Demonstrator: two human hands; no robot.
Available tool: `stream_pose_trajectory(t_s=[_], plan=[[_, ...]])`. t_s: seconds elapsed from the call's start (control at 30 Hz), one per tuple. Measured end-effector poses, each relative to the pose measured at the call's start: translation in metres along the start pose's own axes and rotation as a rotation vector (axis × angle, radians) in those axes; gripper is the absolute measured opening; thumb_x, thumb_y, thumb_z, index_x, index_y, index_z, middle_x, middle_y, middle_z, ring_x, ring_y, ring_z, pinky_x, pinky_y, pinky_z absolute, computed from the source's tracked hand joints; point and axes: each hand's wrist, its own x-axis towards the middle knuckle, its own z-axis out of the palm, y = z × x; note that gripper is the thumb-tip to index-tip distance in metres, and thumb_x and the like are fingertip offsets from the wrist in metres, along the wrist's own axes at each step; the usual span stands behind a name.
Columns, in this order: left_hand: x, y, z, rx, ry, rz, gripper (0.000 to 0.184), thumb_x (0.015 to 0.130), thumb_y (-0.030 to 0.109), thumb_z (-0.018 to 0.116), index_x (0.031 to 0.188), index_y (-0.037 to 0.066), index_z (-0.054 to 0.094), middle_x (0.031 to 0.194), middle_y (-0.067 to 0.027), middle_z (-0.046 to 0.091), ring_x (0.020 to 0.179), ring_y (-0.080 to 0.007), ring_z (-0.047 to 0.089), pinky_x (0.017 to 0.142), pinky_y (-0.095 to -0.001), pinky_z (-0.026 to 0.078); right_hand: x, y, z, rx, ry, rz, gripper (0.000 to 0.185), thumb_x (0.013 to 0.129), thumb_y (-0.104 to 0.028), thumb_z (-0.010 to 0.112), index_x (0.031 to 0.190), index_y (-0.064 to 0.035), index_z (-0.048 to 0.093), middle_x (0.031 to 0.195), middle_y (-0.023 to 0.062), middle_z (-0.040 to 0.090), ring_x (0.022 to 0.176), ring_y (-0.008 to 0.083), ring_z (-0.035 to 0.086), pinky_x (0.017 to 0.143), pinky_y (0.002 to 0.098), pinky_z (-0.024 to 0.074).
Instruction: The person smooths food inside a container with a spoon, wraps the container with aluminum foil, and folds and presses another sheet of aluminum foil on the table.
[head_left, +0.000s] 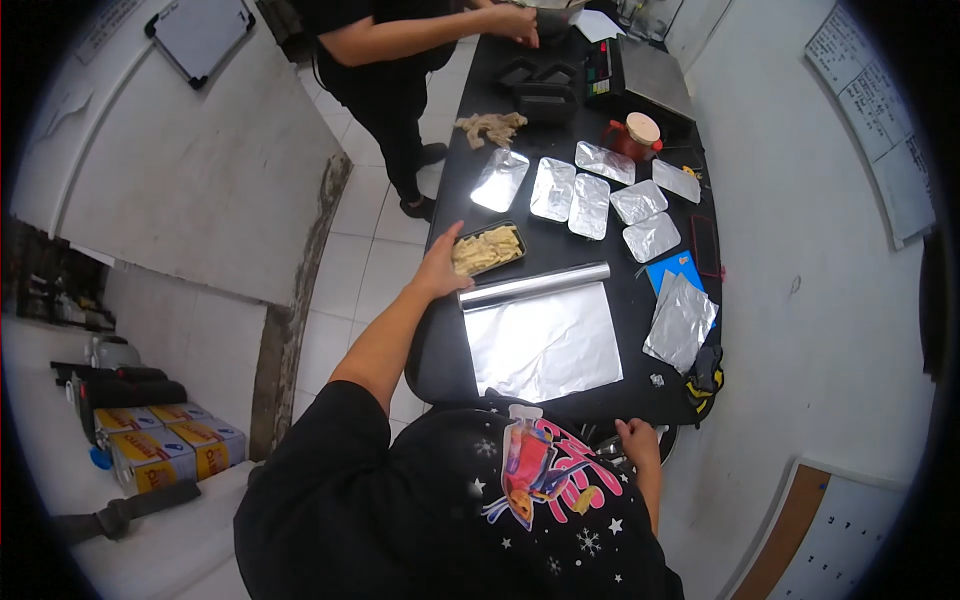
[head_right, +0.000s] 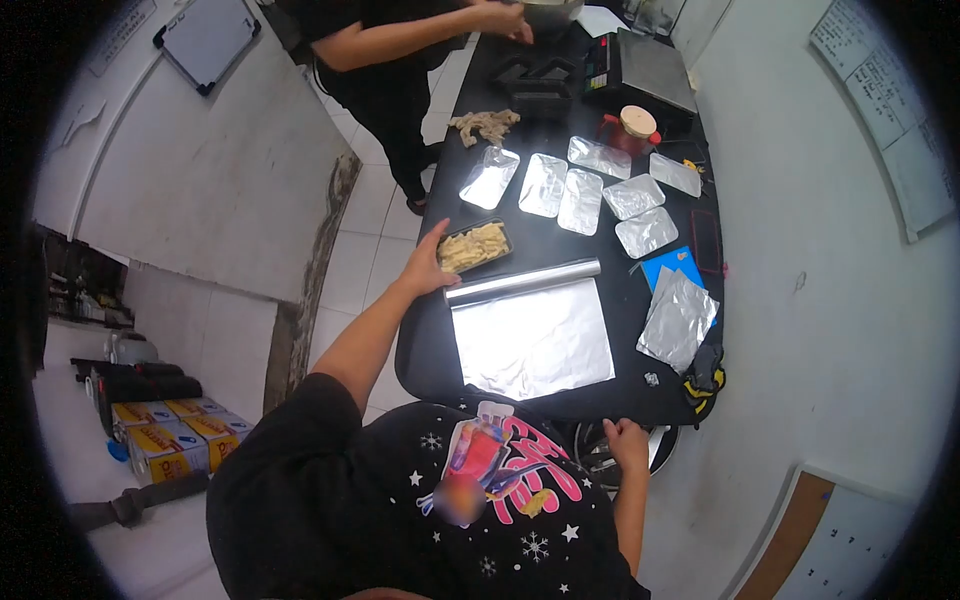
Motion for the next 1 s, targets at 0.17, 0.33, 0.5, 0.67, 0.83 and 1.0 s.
stream_pose_trajectory(t_s=[0.17,0.33,0.5,0.67,0.83,1.0], plan=[[0.003,-0.003,-0.001,0.017,-0.021,0.038,0.123,0.048,0.011,0.087,0.147,0.014,0.014,0.132,-0.022,0.042,0.124,-0.0369,0.043,0.105,-0.0381,0.036,0.006,0.001,0.004,-0.04,0.011,-0.026,0.044,0.083,-0.039,0.062,0.065,0.0006,0.056,0.067,0.022,0.06,0.068,0.0411,0.059,0.063,0.0484,0.0447],[-0.002,-0.018,0.011,-0.075,0.071,0.016,0.126,0.048,0.012,0.088,0.147,0.012,0.01,0.132,-0.0219,0.043,0.123,-0.037,0.043,0.105,-0.0385,0.036,0.006,-0.002,0.005,-0.042,0.01,-0.041,0.043,0.083,-0.038,0.062,0.066,0.0005,0.057,0.067,0.0209,0.06,0.067,0.0395,0.06,0.062,0.0468,0.045],[-0.003,-0.023,0.015,-0.143,0.102,0.002,0.127,0.048,0.012,0.088,0.147,0.008,0.008,0.129,-0.0207,0.044,0.12,-0.0361,0.045,0.104,-0.0378,0.036,0.018,-0.035,-0.007,0.162,0.03,-0.171,0.035,0.085,-0.03,0.063,0.07,0.0009,0.059,0.062,0.0169,0.058,0.059,0.0279,0.059,0.057,0.0393,0.0453],[-0.004,-0.032,0.025,-0.16,0.172,0.052,0.127,0.048,0.012,0.088,0.146,0.006,0.008,0.129,-0.0193,0.044,0.121,-0.0323,0.044,0.104,-0.0369,0.034,0.078,-0.186,0.013,0.774,-0.37,-0.423,0.027,0.095,-0.019,0.05,0.116,-0.0041,0.06,0.082,0.0061,0.061,0.069,0.0105,0.058,0.062,0.0236,0.0485],[-0.006,-0.005,0.017,-0.347,0.153,0.097,0.129,0.048,0.015,0.089,0.147,0.005,0.006,0.133,-0.016,0.042,0.124,-0.0279,0.042,0.105,-0.0361,0.033,0.112,-0.309,0.071,1.32,-0.528,-0.296,0.055,0.099,-0.031,0.044,0.146,-0.0187,0.02,0.12,0.0077,0.05,0.091,0.014,0.054,0.07,0.0282,0.0486],[-0.01,-0.002,0.014,-0.354,0.143,0.028,0.125,0.043,0.026,0.091,0.143,0.002,0.019,0.131,-0.0154,0.046,0.123,-0.0295,0.045,0.104,-0.0359,0.035,0.133,-0.363,0.062,1.622,-0.318,-0.35,0.062,0.1,-0.039,0.038,0.149,-0.0259,0.001,0.143,0.0065,0.031,0.104,0.0154,0.049,0.078,0.0317,0.0455]])
